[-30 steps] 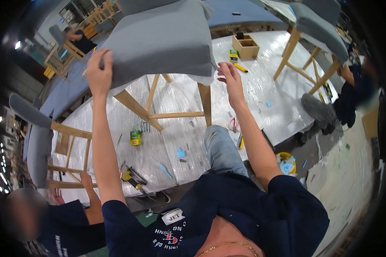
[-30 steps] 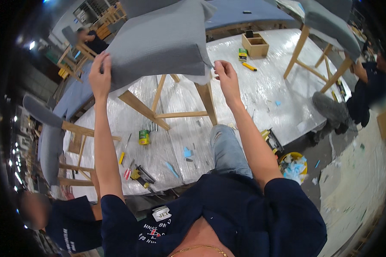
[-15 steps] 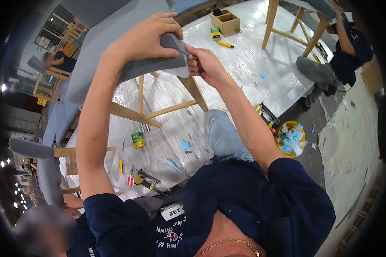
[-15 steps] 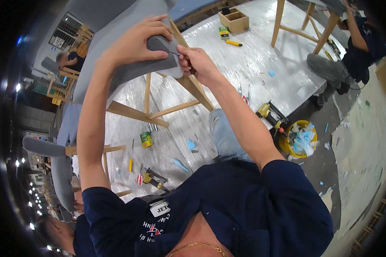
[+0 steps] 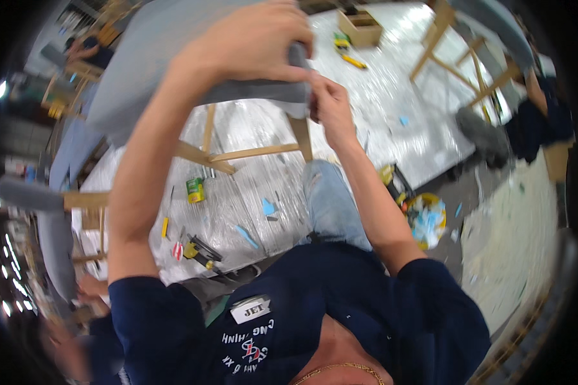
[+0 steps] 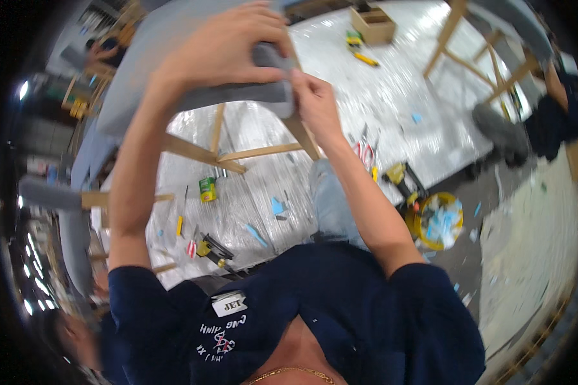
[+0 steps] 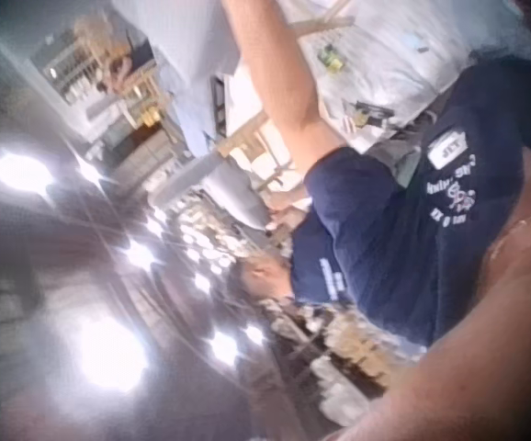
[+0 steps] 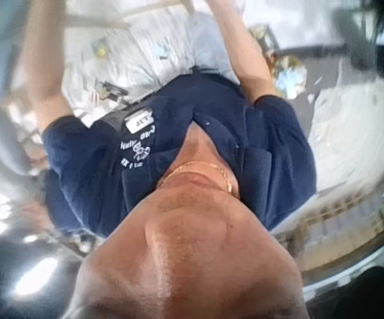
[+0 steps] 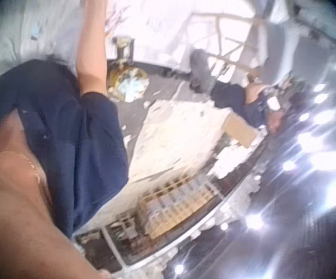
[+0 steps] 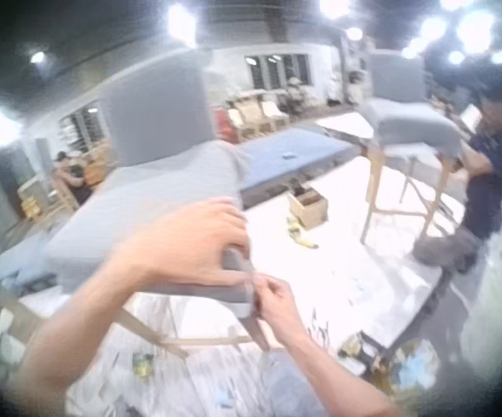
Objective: The person upholsters a wooden chair by stretching a grey fabric cover over the seat and backrest. They use a staple gun to secure the fabric to the wooden frame and scissors to trim excess material. The process involves repeated adjustments to ensure the fabric is taut and properly aligned.
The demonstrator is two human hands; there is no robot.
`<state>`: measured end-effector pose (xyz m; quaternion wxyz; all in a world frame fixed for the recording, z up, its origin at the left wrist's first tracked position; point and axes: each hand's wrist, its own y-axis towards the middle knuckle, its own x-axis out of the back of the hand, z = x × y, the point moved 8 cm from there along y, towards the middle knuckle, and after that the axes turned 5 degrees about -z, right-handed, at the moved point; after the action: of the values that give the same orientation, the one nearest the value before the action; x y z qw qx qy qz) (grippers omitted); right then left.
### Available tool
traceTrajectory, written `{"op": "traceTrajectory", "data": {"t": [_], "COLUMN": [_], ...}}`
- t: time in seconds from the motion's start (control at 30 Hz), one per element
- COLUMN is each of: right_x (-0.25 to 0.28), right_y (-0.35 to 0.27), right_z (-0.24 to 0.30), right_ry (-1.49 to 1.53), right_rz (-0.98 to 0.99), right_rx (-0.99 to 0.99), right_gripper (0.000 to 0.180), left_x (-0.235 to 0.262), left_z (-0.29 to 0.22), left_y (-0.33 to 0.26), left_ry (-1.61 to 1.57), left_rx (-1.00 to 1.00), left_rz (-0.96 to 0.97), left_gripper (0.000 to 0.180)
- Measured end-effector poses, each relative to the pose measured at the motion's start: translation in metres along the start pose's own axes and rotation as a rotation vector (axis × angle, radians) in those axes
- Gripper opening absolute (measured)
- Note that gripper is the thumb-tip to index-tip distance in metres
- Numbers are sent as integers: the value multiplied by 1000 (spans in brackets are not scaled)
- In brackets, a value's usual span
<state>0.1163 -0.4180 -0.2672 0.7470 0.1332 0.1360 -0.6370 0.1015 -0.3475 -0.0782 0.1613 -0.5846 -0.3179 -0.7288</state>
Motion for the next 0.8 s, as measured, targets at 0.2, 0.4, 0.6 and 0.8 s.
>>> {"op": "traceTrajectory", "data": {"t": [0.2,0.4,0.6,0.8], "right_x": [-6,-54,-51,49], "right_y": [-24,-5,52,139], "right_z": [23,19,52,90], "right_ry": [-281,-365,-471,-635], "right_rz": [-183,-142,-112,-115], "right_rx": [579,965,1012,837], "right_gripper": [70,87,86,86], "left_x": [81,70,53,37], "left_z": [46,215,219,137], "left_y": [-87,-314,-309,-201], "left_ry": [89,62,-98,-306], "left_rx": [238,1253,1209,705], "left_rz": [-781,-261,-245,-563], "left_gripper": [33,67,69,47]}}
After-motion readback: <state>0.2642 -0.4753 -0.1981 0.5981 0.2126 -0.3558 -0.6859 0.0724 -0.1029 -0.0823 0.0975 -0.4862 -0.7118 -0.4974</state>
